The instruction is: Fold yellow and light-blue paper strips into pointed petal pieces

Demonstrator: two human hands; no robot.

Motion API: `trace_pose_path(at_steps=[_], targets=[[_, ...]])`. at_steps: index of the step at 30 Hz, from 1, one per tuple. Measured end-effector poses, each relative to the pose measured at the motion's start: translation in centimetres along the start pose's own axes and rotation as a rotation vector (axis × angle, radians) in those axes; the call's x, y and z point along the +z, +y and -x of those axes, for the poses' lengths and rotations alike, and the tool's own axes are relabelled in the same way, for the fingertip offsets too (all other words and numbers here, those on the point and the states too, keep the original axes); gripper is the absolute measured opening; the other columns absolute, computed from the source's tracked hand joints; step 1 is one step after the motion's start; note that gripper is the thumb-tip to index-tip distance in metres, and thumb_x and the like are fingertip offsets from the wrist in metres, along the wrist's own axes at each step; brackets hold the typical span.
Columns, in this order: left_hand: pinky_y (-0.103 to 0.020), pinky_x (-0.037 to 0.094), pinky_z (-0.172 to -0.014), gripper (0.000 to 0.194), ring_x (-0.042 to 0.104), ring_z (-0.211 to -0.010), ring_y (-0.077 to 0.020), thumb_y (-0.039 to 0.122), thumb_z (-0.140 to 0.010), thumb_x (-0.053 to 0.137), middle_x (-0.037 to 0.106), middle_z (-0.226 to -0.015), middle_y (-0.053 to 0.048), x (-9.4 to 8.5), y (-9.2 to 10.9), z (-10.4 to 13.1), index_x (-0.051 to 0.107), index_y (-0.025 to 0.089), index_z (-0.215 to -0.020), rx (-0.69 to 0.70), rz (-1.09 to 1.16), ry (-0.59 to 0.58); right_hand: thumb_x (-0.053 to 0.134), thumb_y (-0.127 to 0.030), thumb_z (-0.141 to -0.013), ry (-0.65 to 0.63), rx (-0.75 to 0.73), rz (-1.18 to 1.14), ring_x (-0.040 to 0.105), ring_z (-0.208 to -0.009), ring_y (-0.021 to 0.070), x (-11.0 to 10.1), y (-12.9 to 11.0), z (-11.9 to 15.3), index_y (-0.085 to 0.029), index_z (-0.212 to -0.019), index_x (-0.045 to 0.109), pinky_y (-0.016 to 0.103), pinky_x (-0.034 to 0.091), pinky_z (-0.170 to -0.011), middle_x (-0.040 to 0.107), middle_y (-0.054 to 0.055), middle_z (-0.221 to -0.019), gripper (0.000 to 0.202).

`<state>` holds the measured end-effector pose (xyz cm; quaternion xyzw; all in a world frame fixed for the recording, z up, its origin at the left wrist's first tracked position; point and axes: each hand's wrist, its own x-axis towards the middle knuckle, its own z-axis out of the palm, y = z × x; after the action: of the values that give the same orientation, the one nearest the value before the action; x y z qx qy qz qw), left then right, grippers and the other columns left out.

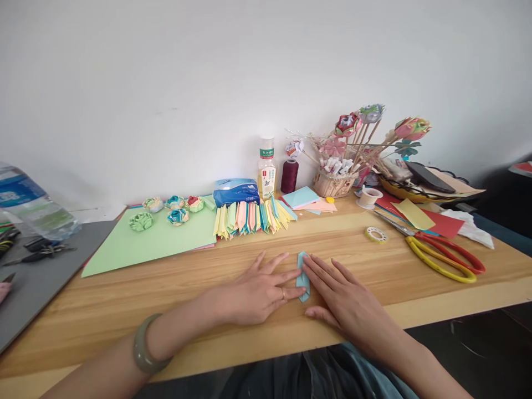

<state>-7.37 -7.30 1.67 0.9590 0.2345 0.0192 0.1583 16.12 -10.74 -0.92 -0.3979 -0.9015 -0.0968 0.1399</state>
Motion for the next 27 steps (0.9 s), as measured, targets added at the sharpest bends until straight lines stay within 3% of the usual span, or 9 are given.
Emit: trace_pose_path(at_steps=[3, 8, 12, 15, 21, 27], targets=[[-0.069, 0.013, -0.102, 0.041, 0.007, -0.139, -0.0345, 0.029, -0.099, 0.026, 0.026, -0.149, -0.001, -0.2, 0.2, 0.0, 0.033, 0.034, -0.138, -0.010, -0.003, -0.007, 0.040, -0.057, -0.089, -0.083, 0.009, -0.098, 0.037, -0.130, 0.0256, -0.4, 0.8, -0.3, -0.016, -0.139, 0.036, 0.048, 0.036, -0.102, 0.043, 0.013, -0.140, 0.064], [-0.068, 0.014, -0.103, 0.041, 0.010, -0.139, -0.0313, 0.021, -0.095, 0.035, 0.034, -0.146, -0.001, -0.9, 0.3, 0.0, 0.041, 0.033, -0.134, 0.004, -0.021, 0.021, 0.034, -0.030, -0.096, -0.076, 0.141, -0.357, 0.053, -0.114, 0.0213, -0.9, 2.6, -1.7, -0.019, -0.128, 0.047, 0.040, 0.046, -0.092, 0.057, 0.012, -0.123, 0.036], [-0.067, 0.007, -0.105, 0.043, 0.014, -0.139, -0.0281, 0.009, -0.087, 0.040, 0.046, -0.138, 0.002, -1.0, -0.2, 0.3, 0.058, 0.032, -0.119, 0.029, -0.089, 0.104, 0.043, -0.021, -0.091, -0.057, 0.177, -0.459, 0.059, -0.087, 0.0195, -1.0, 3.2, -3.1, -0.020, -0.101, 0.061, 0.035, 0.051, -0.076, 0.061, 0.007, -0.092, 0.020], [-0.062, 0.007, -0.108, 0.040, 0.027, -0.135, -0.0257, 0.007, -0.084, 0.041, 0.057, -0.127, 0.000, -0.2, -0.5, 0.4, 0.063, 0.028, -0.110, 0.074, -0.142, 0.212, 0.051, -0.023, -0.087, -0.087, 0.229, -0.468, 0.059, -0.078, 0.0185, -0.9, 3.2, -3.8, -0.020, -0.082, 0.061, 0.032, 0.050, -0.069, 0.060, 0.004, -0.081, 0.012], [-0.049, 0.029, -0.105, 0.035, 0.050, -0.116, -0.0240, 0.012, -0.090, 0.034, 0.064, -0.114, -0.008, 1.5, 0.2, 0.3, 0.058, 0.013, -0.117, 0.138, -0.292, 0.323, 0.051, -0.026, -0.089, -0.099, 0.320, -0.451, 0.059, -0.071, 0.0162, -0.7, 3.2, -4.2, -0.020, -0.074, 0.061, 0.027, 0.047, -0.063, 0.061, 0.002, -0.076, 0.019], [-0.040, 0.042, -0.092, 0.030, 0.055, -0.101, -0.0206, 0.014, -0.095, 0.034, 0.065, -0.104, -0.007, 1.8, 0.6, -0.1, 0.061, 0.015, -0.107, 0.118, -0.312, 0.397, 0.048, -0.022, -0.090, -0.058, 0.282, -0.353, 0.056, -0.076, 0.0184, 0.0, 2.9, -3.8, -0.019, -0.075, 0.056, 0.031, 0.047, -0.068, 0.057, 0.004, -0.078, 0.018]])
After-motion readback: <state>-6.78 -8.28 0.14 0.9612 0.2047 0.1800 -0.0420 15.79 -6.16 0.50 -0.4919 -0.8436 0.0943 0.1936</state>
